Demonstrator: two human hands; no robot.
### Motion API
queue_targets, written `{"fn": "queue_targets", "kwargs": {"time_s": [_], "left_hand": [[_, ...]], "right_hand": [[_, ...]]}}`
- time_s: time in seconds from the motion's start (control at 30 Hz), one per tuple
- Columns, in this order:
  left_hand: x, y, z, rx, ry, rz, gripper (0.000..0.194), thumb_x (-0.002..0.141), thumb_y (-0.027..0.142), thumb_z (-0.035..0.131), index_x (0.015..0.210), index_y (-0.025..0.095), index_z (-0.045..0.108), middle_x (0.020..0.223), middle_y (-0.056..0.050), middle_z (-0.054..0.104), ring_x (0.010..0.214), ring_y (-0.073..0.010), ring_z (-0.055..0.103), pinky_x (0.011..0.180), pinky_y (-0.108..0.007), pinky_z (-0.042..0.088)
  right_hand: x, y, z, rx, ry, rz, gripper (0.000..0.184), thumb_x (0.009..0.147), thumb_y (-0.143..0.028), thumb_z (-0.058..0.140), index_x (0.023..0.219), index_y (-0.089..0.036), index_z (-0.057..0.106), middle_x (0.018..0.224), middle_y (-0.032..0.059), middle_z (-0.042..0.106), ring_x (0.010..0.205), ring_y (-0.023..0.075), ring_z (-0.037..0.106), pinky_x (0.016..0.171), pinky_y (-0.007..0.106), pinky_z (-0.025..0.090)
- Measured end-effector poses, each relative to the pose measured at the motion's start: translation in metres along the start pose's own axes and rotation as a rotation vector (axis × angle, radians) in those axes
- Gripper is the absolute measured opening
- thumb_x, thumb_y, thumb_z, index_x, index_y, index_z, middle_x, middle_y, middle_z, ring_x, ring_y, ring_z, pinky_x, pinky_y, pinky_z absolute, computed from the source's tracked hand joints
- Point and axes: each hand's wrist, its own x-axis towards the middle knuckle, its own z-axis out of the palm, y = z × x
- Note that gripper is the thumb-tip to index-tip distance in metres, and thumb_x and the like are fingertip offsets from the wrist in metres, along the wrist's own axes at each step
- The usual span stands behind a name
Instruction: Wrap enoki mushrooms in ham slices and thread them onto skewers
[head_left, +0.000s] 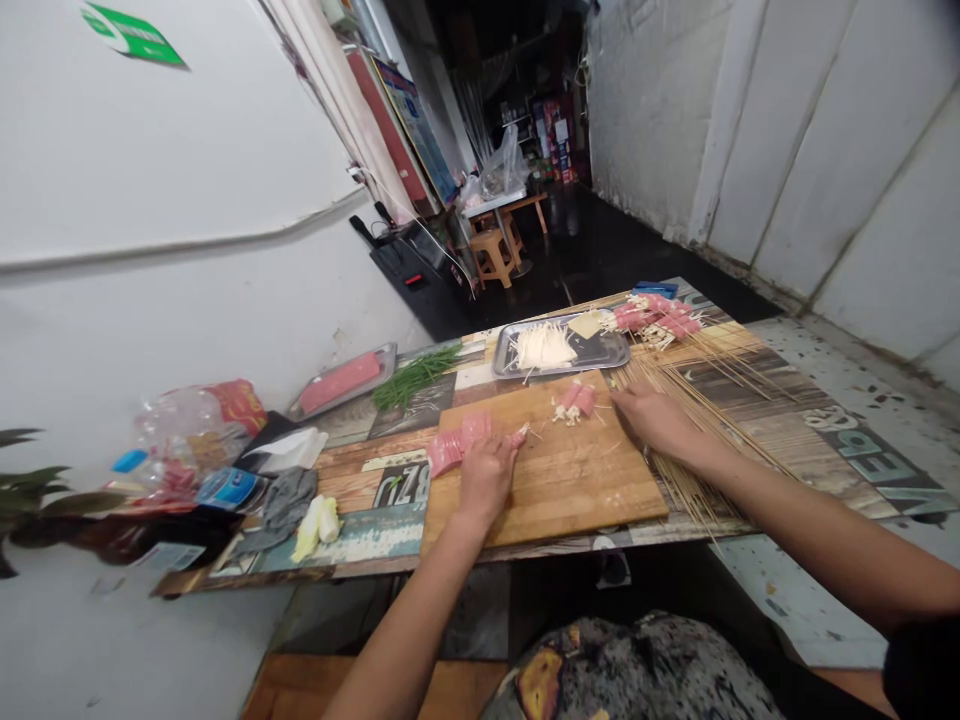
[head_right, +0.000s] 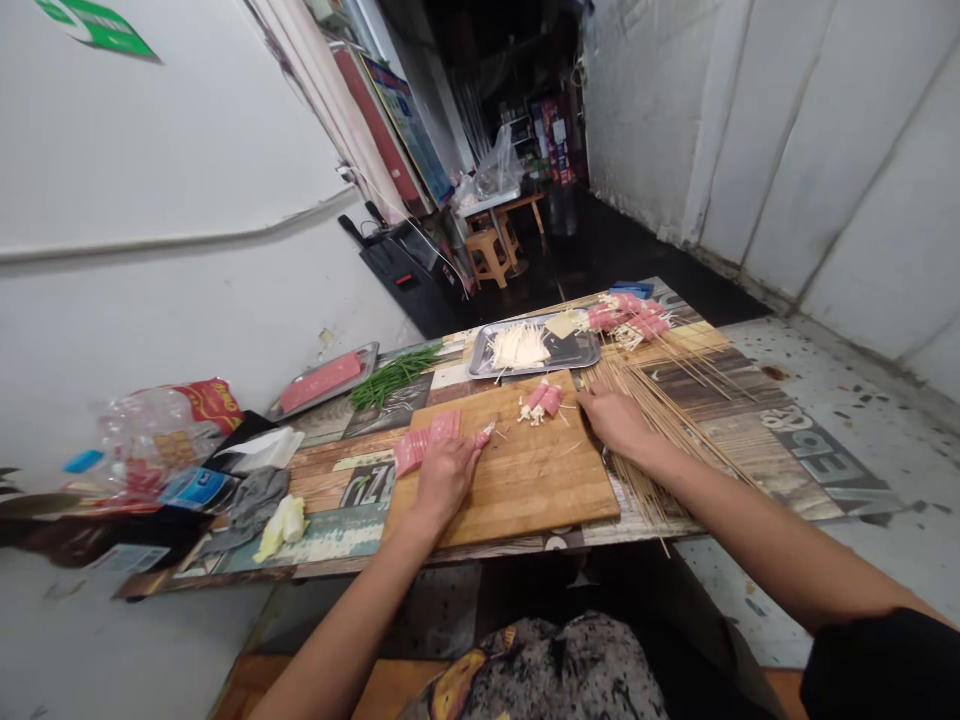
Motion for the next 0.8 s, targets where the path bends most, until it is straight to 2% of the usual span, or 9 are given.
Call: {"fn": "queue_targets", "kwargs": {"time_s": [0.1, 0.23, 0.4, 0.5, 0.63, 0.73, 0.8], "left_hand": [[-0.001, -0.001, -0.001, -0.005, 0.012, -0.011, 0.031, 0.097, 0.032, 0.041, 0.097, 0.019, 0.069, 0.08, -0.005, 0.065, 0.077, -0.0163, 0.056, 0.072, -0.027, 0.039], [0.002, 0.0, -0.005, -0.064, 0.031, -0.041, 0.039, 0.097, 0.036, 0.039, 0.079, 0.018, 0.069, 0.071, -0.004, 0.059, 0.072, -0.0152, 0.053, 0.07, -0.026, 0.038], [0.006, -0.003, -0.008, -0.122, 0.02, -0.101, 0.049, 0.097, 0.04, 0.037, 0.067, 0.016, 0.067, 0.064, -0.004, 0.056, 0.065, -0.0146, 0.05, 0.067, -0.026, 0.037], [0.007, -0.007, -0.007, -0.144, 0.0, -0.107, 0.049, 0.097, 0.039, 0.038, 0.068, 0.015, 0.069, 0.066, -0.006, 0.059, 0.065, -0.0145, 0.051, 0.066, -0.026, 0.037], [0.006, -0.011, -0.004, -0.164, 0.007, -0.09, 0.046, 0.097, 0.038, 0.039, 0.075, 0.014, 0.072, 0.07, -0.007, 0.062, 0.069, -0.0156, 0.053, 0.068, -0.027, 0.037], [0.006, -0.011, -0.003, -0.125, 0.025, -0.078, 0.045, 0.096, 0.04, 0.04, 0.078, 0.015, 0.072, 0.07, -0.007, 0.062, 0.07, -0.0163, 0.053, 0.069, -0.027, 0.037], [0.007, -0.01, -0.003, -0.065, 0.022, -0.058, 0.045, 0.096, 0.04, 0.04, 0.076, 0.014, 0.071, 0.07, -0.008, 0.061, 0.071, -0.0172, 0.053, 0.07, -0.028, 0.037]], "right_hand": [[-0.002, 0.001, -0.002, 0.056, 0.059, -0.044, 0.034, 0.093, -0.023, 0.037, 0.108, -0.023, 0.067, 0.094, 0.0079, 0.062, 0.075, 0.0183, 0.057, 0.057, 0.026, 0.031], [-0.009, -0.006, -0.011, 0.206, 0.187, -0.15, 0.039, 0.09, -0.017, 0.038, 0.118, -0.023, 0.065, 0.092, 0.0077, 0.064, 0.082, 0.0182, 0.057, 0.067, 0.025, 0.038], [-0.031, -0.029, -0.034, 0.365, 0.246, -0.269, 0.037, 0.092, -0.021, 0.041, 0.12, -0.023, 0.064, 0.093, 0.0071, 0.064, 0.08, 0.0174, 0.058, 0.07, 0.025, 0.042], [-0.046, -0.044, -0.037, 0.482, 0.271, -0.327, 0.036, 0.095, -0.024, 0.038, 0.119, -0.021, 0.064, 0.088, 0.0069, 0.064, 0.078, 0.0165, 0.058, 0.07, 0.025, 0.044], [-0.064, -0.059, -0.015, 0.577, 0.197, -0.361, 0.033, 0.095, -0.022, 0.039, 0.11, -0.019, 0.068, 0.086, 0.0062, 0.067, 0.08, 0.0157, 0.061, 0.073, 0.025, 0.046], [-0.077, -0.065, 0.002, 0.409, 0.069, -0.29, 0.035, 0.092, -0.015, 0.039, 0.114, -0.02, 0.065, 0.093, 0.007, 0.067, 0.082, 0.0167, 0.062, 0.073, 0.026, 0.046], [-0.083, -0.07, 0.005, 0.252, -0.01, -0.238, 0.039, 0.089, -0.01, 0.04, 0.122, -0.018, 0.06, 0.098, 0.0089, 0.066, 0.081, 0.0178, 0.062, 0.072, 0.027, 0.046]]}}
